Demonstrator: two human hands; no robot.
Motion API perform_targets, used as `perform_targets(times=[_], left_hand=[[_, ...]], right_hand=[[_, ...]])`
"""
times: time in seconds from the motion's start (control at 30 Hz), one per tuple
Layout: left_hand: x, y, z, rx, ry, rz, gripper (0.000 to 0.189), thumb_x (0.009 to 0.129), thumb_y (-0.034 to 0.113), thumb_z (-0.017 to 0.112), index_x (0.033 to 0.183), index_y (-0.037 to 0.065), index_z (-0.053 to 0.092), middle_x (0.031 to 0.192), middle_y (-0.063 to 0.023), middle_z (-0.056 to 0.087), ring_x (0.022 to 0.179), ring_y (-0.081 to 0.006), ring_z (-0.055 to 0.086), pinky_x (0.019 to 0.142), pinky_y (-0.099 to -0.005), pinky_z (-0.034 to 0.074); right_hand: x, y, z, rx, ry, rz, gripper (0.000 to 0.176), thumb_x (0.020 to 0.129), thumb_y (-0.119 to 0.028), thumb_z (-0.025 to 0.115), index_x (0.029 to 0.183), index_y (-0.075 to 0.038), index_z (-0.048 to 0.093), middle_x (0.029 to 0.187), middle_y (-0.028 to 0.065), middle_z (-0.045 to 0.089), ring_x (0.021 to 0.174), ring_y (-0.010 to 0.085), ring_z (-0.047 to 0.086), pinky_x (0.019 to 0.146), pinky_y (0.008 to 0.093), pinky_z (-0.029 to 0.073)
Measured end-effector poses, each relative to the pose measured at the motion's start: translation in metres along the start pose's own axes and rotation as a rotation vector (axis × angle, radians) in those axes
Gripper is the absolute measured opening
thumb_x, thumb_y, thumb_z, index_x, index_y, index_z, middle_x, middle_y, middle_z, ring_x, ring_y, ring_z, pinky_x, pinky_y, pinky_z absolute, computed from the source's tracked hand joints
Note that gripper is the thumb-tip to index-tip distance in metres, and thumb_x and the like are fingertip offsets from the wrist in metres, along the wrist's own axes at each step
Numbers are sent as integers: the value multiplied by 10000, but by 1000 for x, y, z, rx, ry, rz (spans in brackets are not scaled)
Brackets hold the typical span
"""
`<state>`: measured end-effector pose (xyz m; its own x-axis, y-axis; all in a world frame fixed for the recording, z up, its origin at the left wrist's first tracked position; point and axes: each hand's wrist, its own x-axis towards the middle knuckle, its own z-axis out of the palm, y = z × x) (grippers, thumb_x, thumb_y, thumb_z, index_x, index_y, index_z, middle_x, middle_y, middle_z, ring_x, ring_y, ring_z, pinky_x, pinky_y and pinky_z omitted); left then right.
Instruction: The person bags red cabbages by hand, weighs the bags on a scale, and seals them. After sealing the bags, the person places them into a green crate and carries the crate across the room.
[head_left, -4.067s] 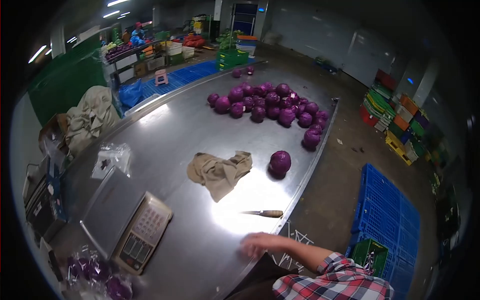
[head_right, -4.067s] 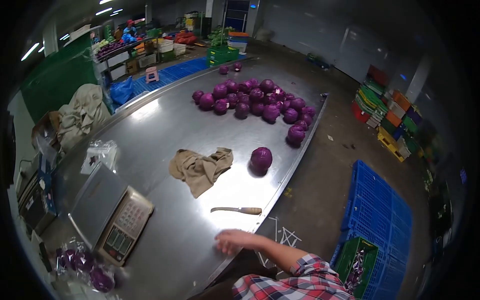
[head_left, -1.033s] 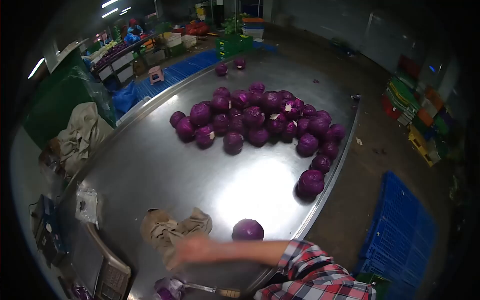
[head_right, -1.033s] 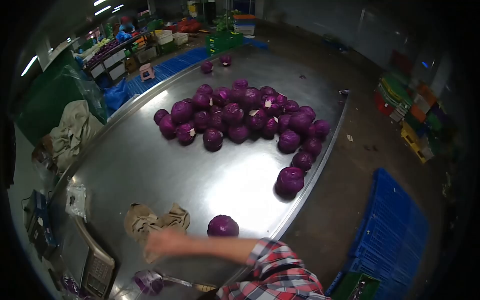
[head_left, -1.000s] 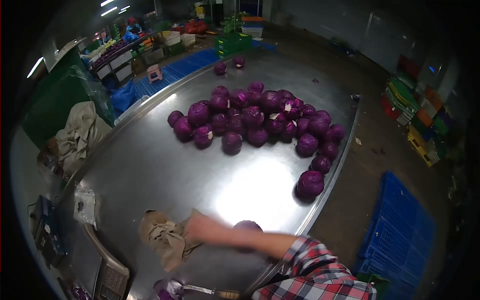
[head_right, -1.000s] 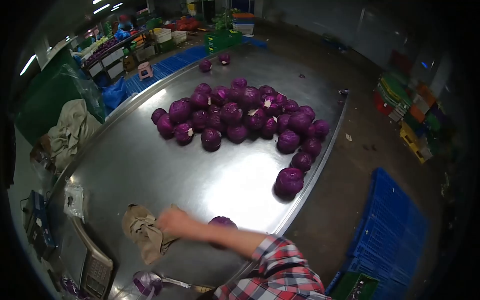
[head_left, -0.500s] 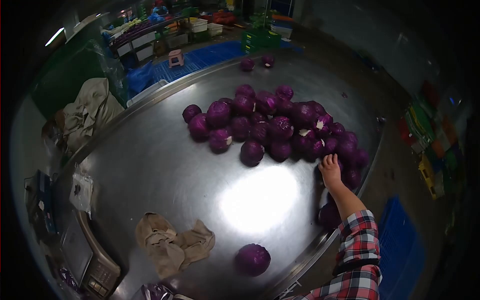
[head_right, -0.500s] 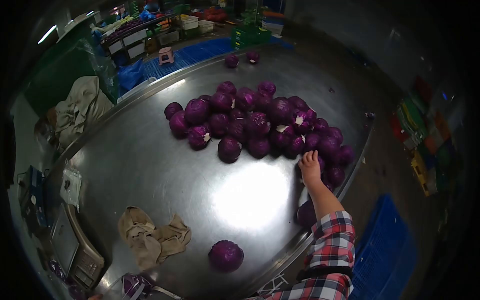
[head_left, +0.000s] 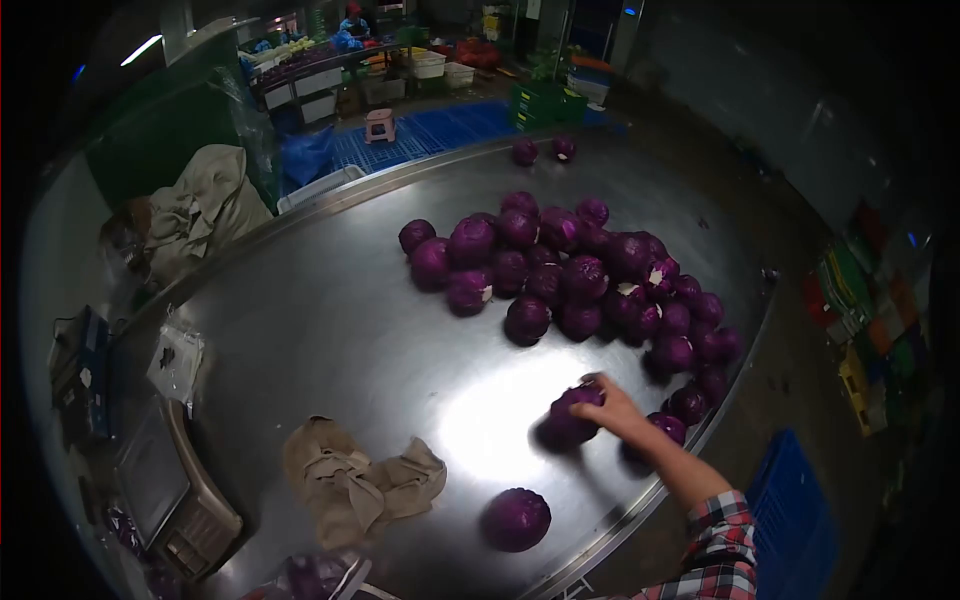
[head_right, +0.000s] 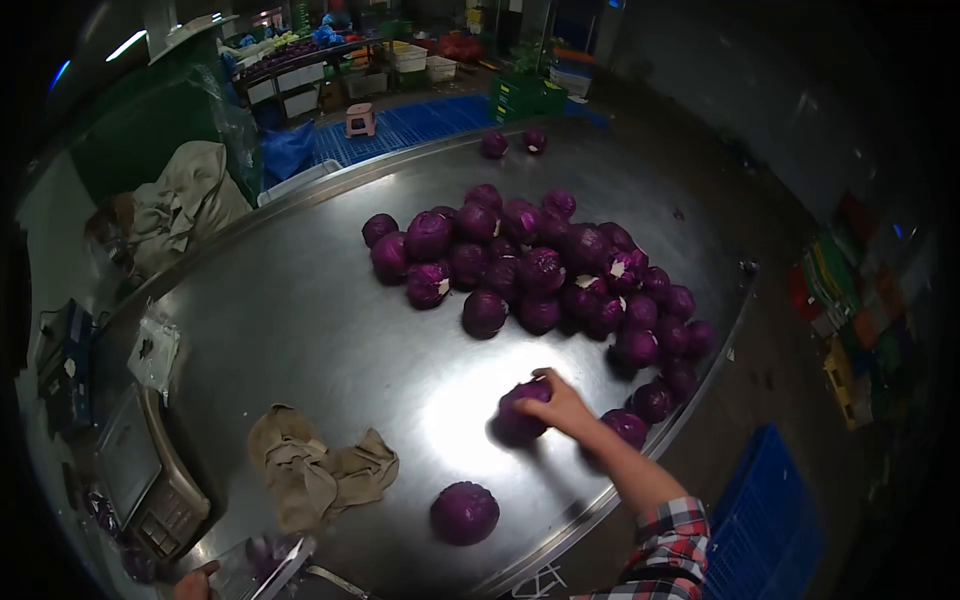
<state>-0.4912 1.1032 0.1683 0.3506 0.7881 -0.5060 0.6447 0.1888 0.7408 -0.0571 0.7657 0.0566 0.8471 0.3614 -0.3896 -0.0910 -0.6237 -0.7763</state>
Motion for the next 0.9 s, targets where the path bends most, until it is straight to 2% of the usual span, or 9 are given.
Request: perform_targets(times=[0.17, 0.23, 0.27, 0.3, 0.4, 0.63, 0.77, 0.87, 0.9], left_hand=[[-2, 16, 33, 110, -208, 68, 328, 924, 297, 455, 680, 81, 490, 480, 7, 416, 389, -89, 366, 376, -235, 283], [-7, 11, 35, 121, -275, 129, 338, 929, 299, 448, 678, 76, 492, 475, 6, 418, 385, -88, 368, 375, -237, 286], [-10, 8, 34, 96, -310, 131, 342, 931, 298, 445, 678, 72, 496, 476, 9, 413, 387, -85, 369, 375, -238, 287], [-11, 4, 31, 70, -345, 133, 346, 934, 296, 442, 679, 69, 499, 477, 12, 408, 388, -82, 370, 375, -238, 288], [-8, -20, 20, 176, -223, 301, 338, 939, 272, 438, 682, 64, 507, 491, 18, 407, 411, -69, 381, 380, -233, 294], [-16, -40, -13, -105, -73, 277, 230, 923, 197, 475, 838, 24, 601, 522, 33, 418, 427, -53, 375, 384, -212, 291], [-22, -37, -30, -184, 18, 252, 212, 914, 166, 484, 900, 4, 620, 522, 35, 407, 422, -44, 361, 378, -206, 274], [-14, -41, -47, -242, 123, 197, 205, 910, 153, 483, 914, 4, 625, 510, 37, 395, 405, -34, 336, 367, -203, 251], [-8, -45, -55, -264, 172, 177, 203, 909, 149, 483, 918, 6, 626, 505, 37, 391, 398, -31, 326, 363, -202, 242]], right_hand=[[-99, -72, 155, 865, -1154, 80, 505, 857, -406, 508, 1232, -73, 442, 1163, 78, 518, 1091, 181, 496, 957, 327, 382], [-130, -71, 221, 765, -1309, 165, 525, 859, -482, 496, 1218, -102, 444, 1126, 28, 535, 971, 89, 525, 733, 266, 478], [-148, -93, 225, 714, -1340, 176, 526, 870, -434, 502, 1240, -63, 449, 1138, 62, 540, 1019, 159, 530, 883, 316, 421], [-157, -110, 225, 507, -1310, 291, 469, 888, -425, 482, 1190, -66, 480, 991, 51, 601, 810, 144, 590, 731, 296, 479], [-178, -89, 275, 870, -1263, 501, 502, 891, -489, 440, 1198, -91, 431, 991, 63, 581, 734, 142, 594, 599, 256, 489], [-185, -93, 321, 1092, -1298, 643, 610, 895, -516, 396, 1282, -48, 341, 1080, 179, 577, 835, 245, 637, 724, 322, 546], [-191, -147, 290, 178, -1208, -5, 747, 850, -621, 367, 1272, -5, 353, 789, 164, 634, 625, 265, 633, 595, 361, 533], [-179, -136, 312, -662, -876, -792, 683, 835, -599, 417, 1211, -31, 456, 700, 168, 616, 623, 329, 610, 569, 418, 494], [-174, -139, 295, -646, -919, -811, 546, 829, -524, 492, 1113, -61, 551, 756, 197, 612, 637, 390, 583, 576, 456, 468]])
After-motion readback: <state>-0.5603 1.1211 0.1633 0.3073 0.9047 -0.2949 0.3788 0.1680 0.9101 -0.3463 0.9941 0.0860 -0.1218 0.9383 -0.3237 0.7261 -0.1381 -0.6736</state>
